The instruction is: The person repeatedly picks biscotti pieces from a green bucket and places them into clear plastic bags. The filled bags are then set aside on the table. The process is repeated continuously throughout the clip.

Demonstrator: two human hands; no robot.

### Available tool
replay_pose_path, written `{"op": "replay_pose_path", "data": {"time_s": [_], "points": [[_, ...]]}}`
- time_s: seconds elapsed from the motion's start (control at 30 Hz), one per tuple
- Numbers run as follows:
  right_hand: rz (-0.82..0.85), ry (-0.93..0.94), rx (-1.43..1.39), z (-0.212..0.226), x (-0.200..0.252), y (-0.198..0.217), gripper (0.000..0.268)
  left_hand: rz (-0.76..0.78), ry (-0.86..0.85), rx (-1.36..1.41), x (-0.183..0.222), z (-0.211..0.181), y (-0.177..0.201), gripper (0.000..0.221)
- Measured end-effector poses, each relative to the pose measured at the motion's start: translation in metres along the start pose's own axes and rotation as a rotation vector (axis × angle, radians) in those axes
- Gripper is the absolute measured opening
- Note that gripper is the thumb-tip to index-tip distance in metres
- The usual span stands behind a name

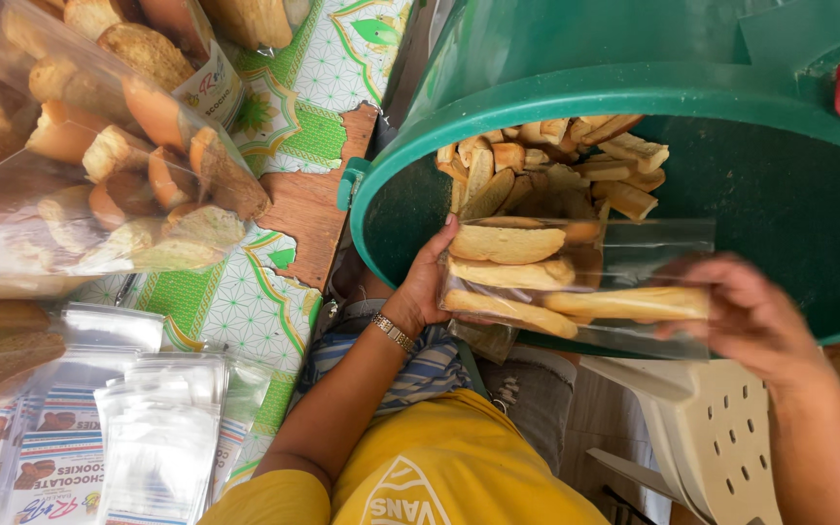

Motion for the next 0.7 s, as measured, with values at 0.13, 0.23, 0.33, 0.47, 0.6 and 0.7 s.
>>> {"op": "replay_pose_path", "data": {"time_s": [0.13, 0.23, 0.33, 0.47, 0.6, 0.7], "points": [[-0.041, 0.167, -0.359, -0.012, 0.016, 0.034, 0.053, 0.018, 0.018, -0.03, 0.004, -0.005, 0.003, 0.105], [-0.041, 0.274, -0.364, -0.029, 0.02, 0.042, 0.039, 0.029, 0.031, -0.04, 0.005, -0.005, 0.004, 0.106], [0.06, 0.275, -0.283, -0.046, 0.016, 0.035, 0.026, 0.052, 0.053, -0.048, 0.001, -0.002, 0.007, 0.106], [0.083, 0.226, -0.05, -0.048, 0.012, 0.021, 0.027, 0.03, -0.077, -0.079, -0.01, 0.004, 0.007, 0.103], [0.03, 0.049, -0.217, -0.029, 0.009, 0.002, 0.034, -0.049, -0.134, -0.033, -0.015, 0.007, 0.014, 0.094], [-0.098, -0.131, -0.188, -0.019, 0.0, -0.014, 0.034, 0.138, -0.024, -0.052, -0.013, 0.011, 0.025, 0.073]]}}
Point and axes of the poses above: each hand's wrist, its own x-axis away from the middle knuckle, its own y-axis out of the back of the hand, z = x × y, the point moved 1 cm from there along -x, towards the middle knuckle, and after that the axes turned 2 degrees about -z, right-handed, at the moved point
